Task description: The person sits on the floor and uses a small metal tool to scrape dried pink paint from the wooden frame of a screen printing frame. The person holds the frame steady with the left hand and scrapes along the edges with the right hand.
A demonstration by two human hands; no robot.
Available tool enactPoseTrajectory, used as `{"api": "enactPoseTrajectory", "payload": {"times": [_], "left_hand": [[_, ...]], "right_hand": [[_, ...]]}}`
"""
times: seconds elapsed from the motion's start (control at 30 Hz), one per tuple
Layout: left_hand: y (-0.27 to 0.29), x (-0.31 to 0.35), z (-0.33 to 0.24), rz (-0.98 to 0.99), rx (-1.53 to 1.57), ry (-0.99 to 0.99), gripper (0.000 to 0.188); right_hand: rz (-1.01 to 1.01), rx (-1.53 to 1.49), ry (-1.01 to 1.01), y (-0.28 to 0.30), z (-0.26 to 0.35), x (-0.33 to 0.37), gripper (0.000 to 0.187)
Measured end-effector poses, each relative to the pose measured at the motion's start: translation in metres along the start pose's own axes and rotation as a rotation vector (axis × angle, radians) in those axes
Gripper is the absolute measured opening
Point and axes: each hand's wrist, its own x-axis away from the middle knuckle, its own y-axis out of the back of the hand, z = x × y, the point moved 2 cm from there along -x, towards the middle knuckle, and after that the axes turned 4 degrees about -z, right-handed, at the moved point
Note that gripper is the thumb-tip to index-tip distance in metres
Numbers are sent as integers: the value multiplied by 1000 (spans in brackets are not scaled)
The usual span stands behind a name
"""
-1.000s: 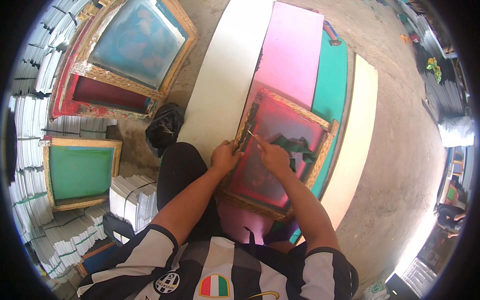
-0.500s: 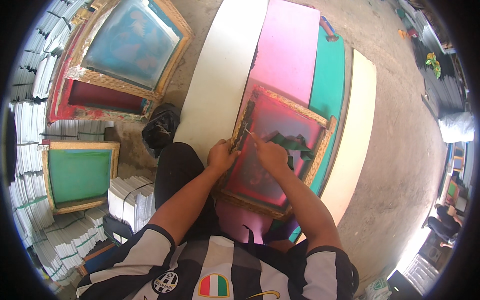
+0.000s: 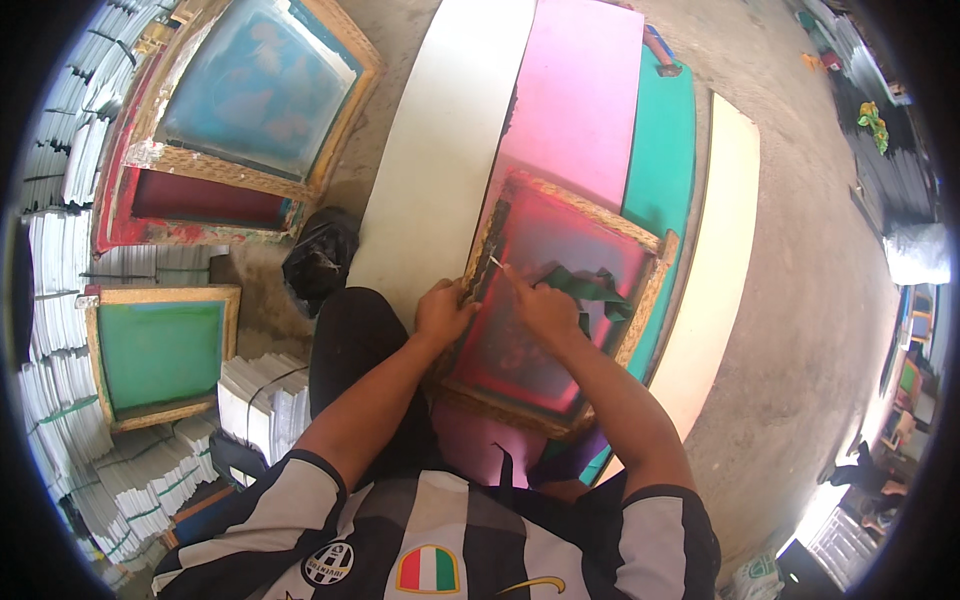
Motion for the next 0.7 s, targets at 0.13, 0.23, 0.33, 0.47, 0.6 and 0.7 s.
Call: {"api": "enactPoseTrajectory", "payload": {"times": [0.13, 0.23, 0.33, 0.47, 0.6, 0.7], "left_hand": [[0, 2, 0, -11, -7, 4, 40], [-8, -2, 6, -19, -26, -11, 46], [-1, -2, -6, 44, -37, 34, 40], [3, 3, 0, 18, -5, 36, 39], [1, 2, -2, -7, -10, 2, 40], [-1, 2, -2, 12, -20, 5, 41]], "right_hand": [[15, 94, -5, 7, 3, -2, 43], [-63, -359, 9, -30, -24, -7, 45], [-236, -624, 165, -46, -34, -10, 46], [-44, -194, -43, -18, -5, -1, 45], [-62, 76, 4, -3, 1, 0, 48], [-152, -255, 124, -37, -31, -10, 54]]}}
